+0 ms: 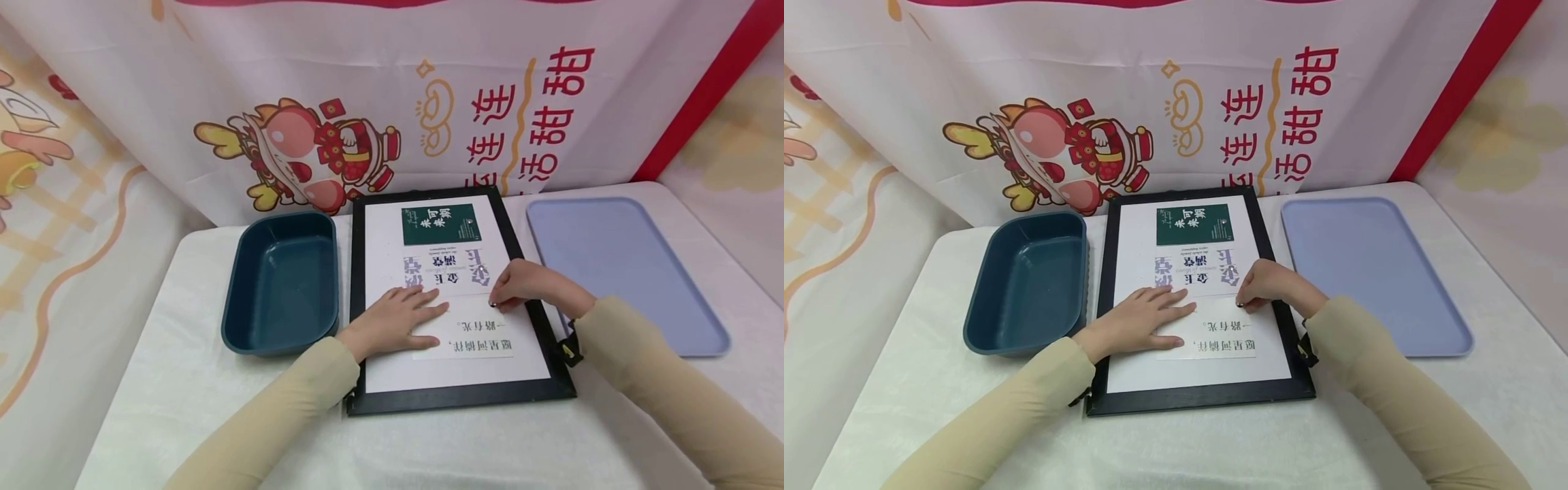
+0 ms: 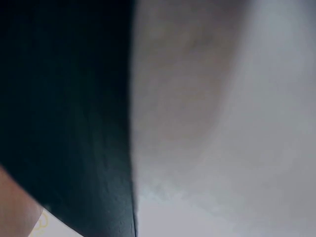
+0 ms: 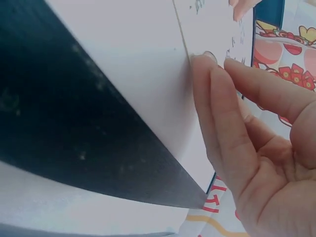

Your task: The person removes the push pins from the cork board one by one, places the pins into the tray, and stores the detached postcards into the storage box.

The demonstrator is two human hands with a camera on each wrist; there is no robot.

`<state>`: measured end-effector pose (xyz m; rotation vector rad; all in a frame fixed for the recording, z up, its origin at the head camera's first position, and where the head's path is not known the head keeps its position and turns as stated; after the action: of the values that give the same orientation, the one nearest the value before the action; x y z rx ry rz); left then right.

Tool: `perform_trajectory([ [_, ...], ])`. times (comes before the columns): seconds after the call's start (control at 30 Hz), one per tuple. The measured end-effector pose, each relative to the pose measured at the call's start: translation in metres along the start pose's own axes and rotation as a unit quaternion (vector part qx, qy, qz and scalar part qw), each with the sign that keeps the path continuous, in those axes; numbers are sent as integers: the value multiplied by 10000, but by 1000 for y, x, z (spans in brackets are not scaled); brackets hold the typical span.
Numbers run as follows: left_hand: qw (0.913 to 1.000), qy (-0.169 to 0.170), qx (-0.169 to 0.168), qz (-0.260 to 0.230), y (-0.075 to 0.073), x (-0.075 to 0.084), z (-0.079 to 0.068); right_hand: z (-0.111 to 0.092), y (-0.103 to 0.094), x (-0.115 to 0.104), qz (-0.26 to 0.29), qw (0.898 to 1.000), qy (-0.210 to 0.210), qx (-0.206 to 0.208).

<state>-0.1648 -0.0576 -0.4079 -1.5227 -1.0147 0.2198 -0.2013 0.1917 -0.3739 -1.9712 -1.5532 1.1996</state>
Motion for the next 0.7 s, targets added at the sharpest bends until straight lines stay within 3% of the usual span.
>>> perform_trajectory([
  [0.3, 10000, -41, -20, 14, 0, -1, 0, 5, 5, 3, -75, 9999, -93, 103],
  [0.7, 10000, 9, -9, 79, 2, -2, 2, 5, 1, 9, 191, 9993, -177, -271],
])
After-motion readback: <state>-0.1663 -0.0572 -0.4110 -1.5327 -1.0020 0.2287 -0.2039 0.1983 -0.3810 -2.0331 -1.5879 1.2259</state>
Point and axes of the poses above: each hand's wrist, its own z-axis towards the middle knuckle, its own y-axis out of the palm, x = y × z, the point moved 1 cm from there along z, towards the middle knuckle, and after that the axes turned 14 degrees about -z, right-handed, at the moved point
